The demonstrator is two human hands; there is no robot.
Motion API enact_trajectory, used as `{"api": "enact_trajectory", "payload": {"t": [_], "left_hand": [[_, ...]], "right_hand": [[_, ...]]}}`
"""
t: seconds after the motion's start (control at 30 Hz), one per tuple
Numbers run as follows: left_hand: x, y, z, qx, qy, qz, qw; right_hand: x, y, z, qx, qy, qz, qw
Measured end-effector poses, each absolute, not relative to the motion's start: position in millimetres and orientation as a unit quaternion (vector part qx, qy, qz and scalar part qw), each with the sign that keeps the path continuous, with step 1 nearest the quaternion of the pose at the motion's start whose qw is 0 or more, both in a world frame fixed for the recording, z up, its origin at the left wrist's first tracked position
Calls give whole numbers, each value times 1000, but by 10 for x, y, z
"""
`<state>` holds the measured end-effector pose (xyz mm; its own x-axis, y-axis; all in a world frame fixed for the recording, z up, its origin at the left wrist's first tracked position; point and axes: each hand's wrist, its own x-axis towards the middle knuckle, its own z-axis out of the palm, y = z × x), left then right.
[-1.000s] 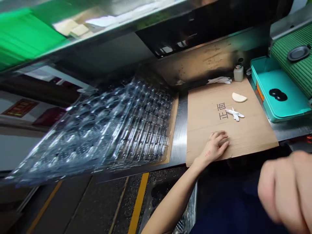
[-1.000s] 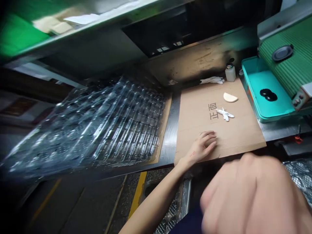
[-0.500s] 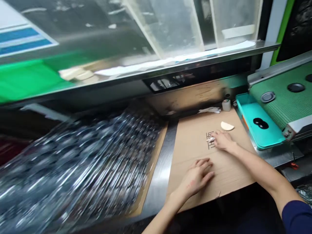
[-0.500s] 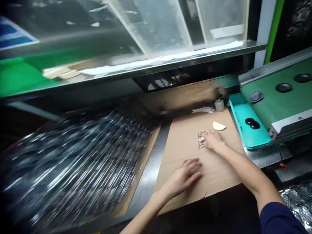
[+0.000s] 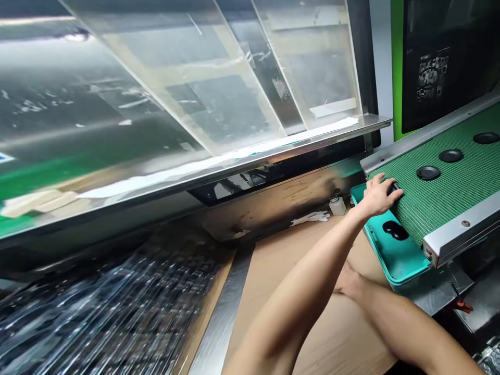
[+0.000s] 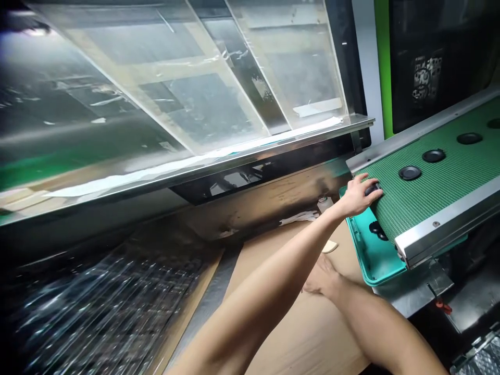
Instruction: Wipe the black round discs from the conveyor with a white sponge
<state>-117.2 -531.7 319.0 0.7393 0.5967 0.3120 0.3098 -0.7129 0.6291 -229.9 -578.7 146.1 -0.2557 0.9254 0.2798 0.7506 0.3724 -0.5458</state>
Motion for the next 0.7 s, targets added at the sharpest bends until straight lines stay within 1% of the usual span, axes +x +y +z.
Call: {"api": "enact_trajectory", "payload": {"t": [0.03,0.1,0.17,0.23,0.3,0.4,0.47,0.6,0.7], "left_hand": [[-1133,-5334,3188,883,244,262,304],[-1175,-5388,3157,842,229,312,375],[-1362,-5442,3088,766,226,355,486],[-1692,-5468,2969,670,231,365,604],[-2150,-5452,2791,579,253,366,684],[-2947,-5364,2436,435,318,402,740],[-3434,-5315,2189,317,341,410,784],[-4043,-5301,1803,148,301,429,838],[-4177,-5288,1669,109,252,443,853]], "right_hand": [[-2285,-5803,1486,-543,-776,154,283],[-2269,-5840,1524,-559,-769,149,273],[-2269,-5864,1534,-574,-761,141,268],[-2275,-5854,1517,-589,-752,138,264],[-2273,-5815,1484,-609,-737,141,257],[-2237,-5760,1423,-625,-726,149,244],[-2197,-5748,1374,-627,-721,146,255],[-2120,-5715,1265,-624,-700,114,329],[-2088,-5675,1239,-593,-712,99,364]]}}
